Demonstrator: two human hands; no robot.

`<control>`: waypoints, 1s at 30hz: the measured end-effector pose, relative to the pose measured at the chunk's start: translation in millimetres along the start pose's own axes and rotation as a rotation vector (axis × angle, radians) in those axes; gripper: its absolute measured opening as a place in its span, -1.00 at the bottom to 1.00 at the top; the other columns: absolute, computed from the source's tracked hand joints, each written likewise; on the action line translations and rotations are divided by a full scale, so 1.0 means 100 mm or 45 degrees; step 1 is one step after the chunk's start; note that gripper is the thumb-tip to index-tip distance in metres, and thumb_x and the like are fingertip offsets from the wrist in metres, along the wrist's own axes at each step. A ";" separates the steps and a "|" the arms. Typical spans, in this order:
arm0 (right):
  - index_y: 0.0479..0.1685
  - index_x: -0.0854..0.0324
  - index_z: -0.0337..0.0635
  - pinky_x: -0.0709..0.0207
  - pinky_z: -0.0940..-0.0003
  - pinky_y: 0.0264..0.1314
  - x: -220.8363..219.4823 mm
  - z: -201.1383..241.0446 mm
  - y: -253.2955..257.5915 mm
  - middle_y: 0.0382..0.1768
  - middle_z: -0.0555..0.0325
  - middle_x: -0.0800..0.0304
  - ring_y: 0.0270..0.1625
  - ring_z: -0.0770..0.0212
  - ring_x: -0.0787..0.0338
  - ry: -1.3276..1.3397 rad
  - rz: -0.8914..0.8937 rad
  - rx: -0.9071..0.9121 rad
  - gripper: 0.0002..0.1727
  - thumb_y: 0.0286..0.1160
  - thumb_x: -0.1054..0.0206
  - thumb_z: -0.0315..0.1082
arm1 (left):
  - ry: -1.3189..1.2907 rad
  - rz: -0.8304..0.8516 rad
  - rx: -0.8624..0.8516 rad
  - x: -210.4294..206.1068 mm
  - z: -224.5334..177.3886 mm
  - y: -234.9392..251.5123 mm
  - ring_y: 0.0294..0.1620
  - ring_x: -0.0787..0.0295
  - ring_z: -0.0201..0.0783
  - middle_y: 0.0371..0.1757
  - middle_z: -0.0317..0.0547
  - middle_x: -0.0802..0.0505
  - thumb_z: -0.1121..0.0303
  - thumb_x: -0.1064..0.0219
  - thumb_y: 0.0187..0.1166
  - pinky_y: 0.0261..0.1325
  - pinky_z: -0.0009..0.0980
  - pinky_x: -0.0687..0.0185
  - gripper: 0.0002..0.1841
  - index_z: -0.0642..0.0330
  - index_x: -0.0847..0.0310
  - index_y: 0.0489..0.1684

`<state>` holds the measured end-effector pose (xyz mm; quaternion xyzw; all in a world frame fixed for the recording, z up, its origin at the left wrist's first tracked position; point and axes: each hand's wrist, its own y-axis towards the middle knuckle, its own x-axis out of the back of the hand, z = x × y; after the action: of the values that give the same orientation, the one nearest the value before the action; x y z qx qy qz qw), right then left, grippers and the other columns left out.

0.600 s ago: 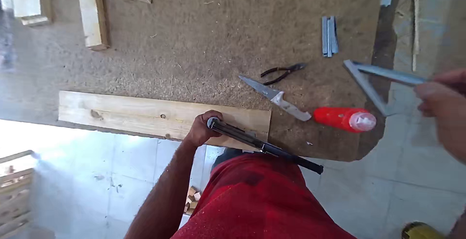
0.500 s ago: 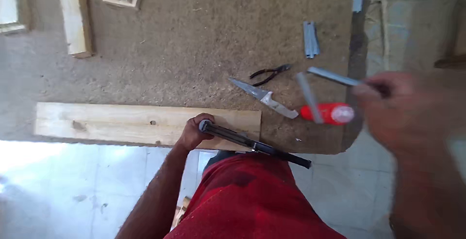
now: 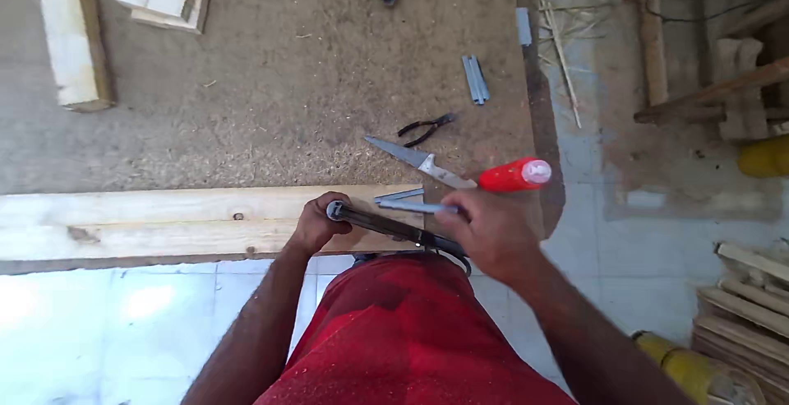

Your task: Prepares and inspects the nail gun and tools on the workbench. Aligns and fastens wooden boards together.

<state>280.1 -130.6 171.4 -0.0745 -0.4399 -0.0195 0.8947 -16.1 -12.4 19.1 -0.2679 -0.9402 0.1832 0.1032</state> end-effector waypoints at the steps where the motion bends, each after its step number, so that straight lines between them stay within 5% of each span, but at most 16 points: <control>1: 0.06 -0.77 -0.14 -0.78 0.00 -0.16 -0.24 -0.03 -0.07 -0.22 0.06 -0.84 -0.24 0.09 -0.85 0.037 0.026 0.022 -0.71 0.67 -0.38 -0.12 | 0.017 0.006 -0.009 0.02 0.02 0.01 -0.01 -0.86 -0.23 -0.03 -0.08 -0.91 0.79 -0.57 -0.19 0.07 -0.16 -0.83 -0.38 0.20 -0.76 0.03; 6: 0.03 -0.77 -0.15 -0.81 0.19 -0.16 -0.64 -0.14 -0.28 -0.21 0.12 -0.84 -0.23 0.19 -0.86 -0.008 -0.075 0.137 -0.72 0.67 -0.36 -0.13 | -0.005 0.080 -0.021 0.06 0.05 0.06 0.00 -0.85 -0.22 -0.02 -0.10 -0.90 0.77 -0.60 -0.17 0.07 -0.17 -0.82 -0.40 0.18 -0.78 0.02; 12: -0.08 -0.76 -0.22 -0.80 0.07 0.05 -0.89 0.00 -0.32 -0.18 0.02 -0.87 -0.05 0.03 -0.90 -0.188 -0.179 0.282 -0.74 0.62 -0.40 -0.18 | -0.048 0.121 -0.040 0.10 0.09 0.07 -0.02 -0.85 -0.23 -0.02 -0.13 -0.90 0.77 -0.60 -0.18 0.02 -0.20 -0.82 -0.42 0.14 -0.79 -0.02; 14: -0.08 -0.77 -0.14 -0.72 0.04 0.24 -1.00 0.10 -0.19 -0.01 0.06 -0.87 0.14 0.03 -0.84 -0.199 -0.149 0.320 -0.70 0.64 -0.36 -0.07 | -0.107 0.139 -0.060 0.12 0.13 0.07 -0.03 -0.83 -0.23 -0.01 -0.13 -0.89 0.76 -0.58 -0.18 -0.01 -0.23 -0.82 -0.42 0.15 -0.79 -0.02; 17: 0.22 -0.80 -0.06 -0.59 -0.06 0.48 -0.87 0.05 0.10 0.37 0.08 -0.78 0.43 0.02 -0.73 -0.065 -0.074 0.183 -0.55 0.74 -0.22 0.07 | -0.184 0.157 -0.099 0.18 0.18 0.08 -0.04 -0.84 -0.24 -0.03 -0.11 -0.89 0.74 -0.58 -0.20 -0.01 -0.24 -0.83 -0.42 0.17 -0.77 -0.01; 20: 0.20 -0.78 -0.14 -0.65 -0.12 0.34 -0.84 -0.32 0.54 0.16 -0.05 -0.85 0.26 -0.09 -0.80 -0.173 -0.035 0.086 -0.66 0.72 -0.27 -0.13 | -0.237 0.166 -0.141 0.21 0.22 0.06 -0.03 -0.84 -0.25 -0.02 -0.13 -0.89 0.68 -0.59 -0.21 0.01 -0.25 -0.82 -0.44 0.16 -0.78 -0.04; 24: 0.05 -0.78 -0.11 -0.66 -0.15 0.25 -1.26 -0.85 0.93 0.09 -0.04 -0.76 0.25 -0.14 -0.73 -0.442 0.425 0.218 -0.74 0.55 -0.44 -0.18 | -0.164 0.182 -0.139 0.20 0.18 0.05 0.02 -0.81 -0.22 0.04 -0.14 -0.87 0.75 -0.58 -0.20 0.07 -0.21 -0.79 -0.46 0.15 -0.79 -0.10; 27: -0.03 -0.75 -0.20 -0.65 -0.18 0.25 -1.28 -0.94 0.96 0.08 -0.12 -0.77 0.24 -0.19 -0.74 -0.493 0.455 0.271 -0.76 0.62 -0.39 -0.20 | -0.098 0.192 -0.171 0.20 0.20 0.09 0.11 -0.80 -0.22 0.10 -0.11 -0.86 0.71 -0.64 -0.19 0.20 -0.16 -0.77 -0.45 0.22 -0.78 -0.04; 30: 0.02 -0.72 -0.29 -0.64 -0.30 0.26 -1.13 -0.89 1.12 0.11 -0.24 -0.77 0.26 -0.28 -0.75 -0.506 0.306 0.071 -0.69 0.70 -0.28 -0.19 | -0.124 0.203 -0.158 0.24 0.19 0.08 0.08 -0.82 -0.22 0.08 -0.10 -0.88 0.73 -0.63 -0.18 0.18 -0.16 -0.78 -0.43 0.24 -0.78 -0.01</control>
<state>291.9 -36.3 15.7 -0.1040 -0.5956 0.1145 0.7883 -38.3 0.9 0.7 -0.3385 -0.9294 0.1451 0.0256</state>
